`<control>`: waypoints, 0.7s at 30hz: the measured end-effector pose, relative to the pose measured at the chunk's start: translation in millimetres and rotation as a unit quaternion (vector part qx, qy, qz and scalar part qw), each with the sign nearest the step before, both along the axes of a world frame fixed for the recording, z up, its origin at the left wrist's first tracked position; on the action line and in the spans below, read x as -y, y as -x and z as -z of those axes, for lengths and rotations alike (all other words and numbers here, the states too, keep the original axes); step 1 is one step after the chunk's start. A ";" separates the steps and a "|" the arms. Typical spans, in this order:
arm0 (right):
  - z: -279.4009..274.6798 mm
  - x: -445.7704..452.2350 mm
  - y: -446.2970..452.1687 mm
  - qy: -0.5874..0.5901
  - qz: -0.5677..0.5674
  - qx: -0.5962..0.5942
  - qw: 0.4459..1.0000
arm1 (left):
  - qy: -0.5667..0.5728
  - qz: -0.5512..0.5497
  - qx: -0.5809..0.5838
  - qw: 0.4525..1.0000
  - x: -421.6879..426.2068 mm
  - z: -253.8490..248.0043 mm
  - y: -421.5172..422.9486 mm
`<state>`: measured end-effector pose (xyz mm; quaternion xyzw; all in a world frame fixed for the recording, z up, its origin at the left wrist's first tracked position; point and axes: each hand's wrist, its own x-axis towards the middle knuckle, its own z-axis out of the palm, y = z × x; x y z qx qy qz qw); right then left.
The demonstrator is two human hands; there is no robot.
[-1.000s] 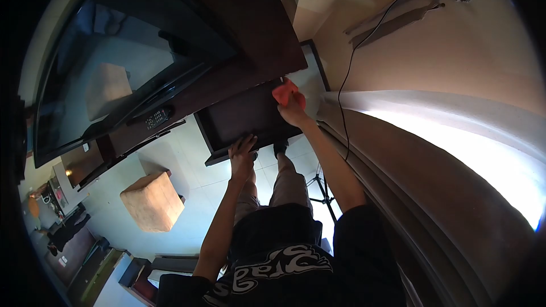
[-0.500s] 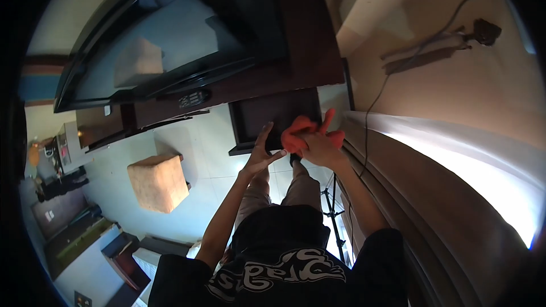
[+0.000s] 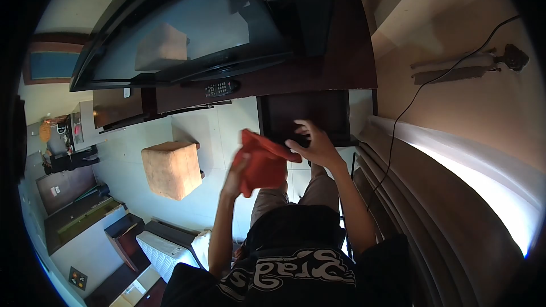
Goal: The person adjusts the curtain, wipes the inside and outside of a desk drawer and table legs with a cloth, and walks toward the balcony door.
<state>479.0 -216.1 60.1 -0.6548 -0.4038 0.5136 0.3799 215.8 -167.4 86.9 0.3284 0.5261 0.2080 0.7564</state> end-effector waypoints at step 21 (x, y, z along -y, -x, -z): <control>113.1 78.7 26.1 0.017 0.003 0.405 0.914 | -0.139 0.091 -0.189 0.968 -153.9 220.7 -62.9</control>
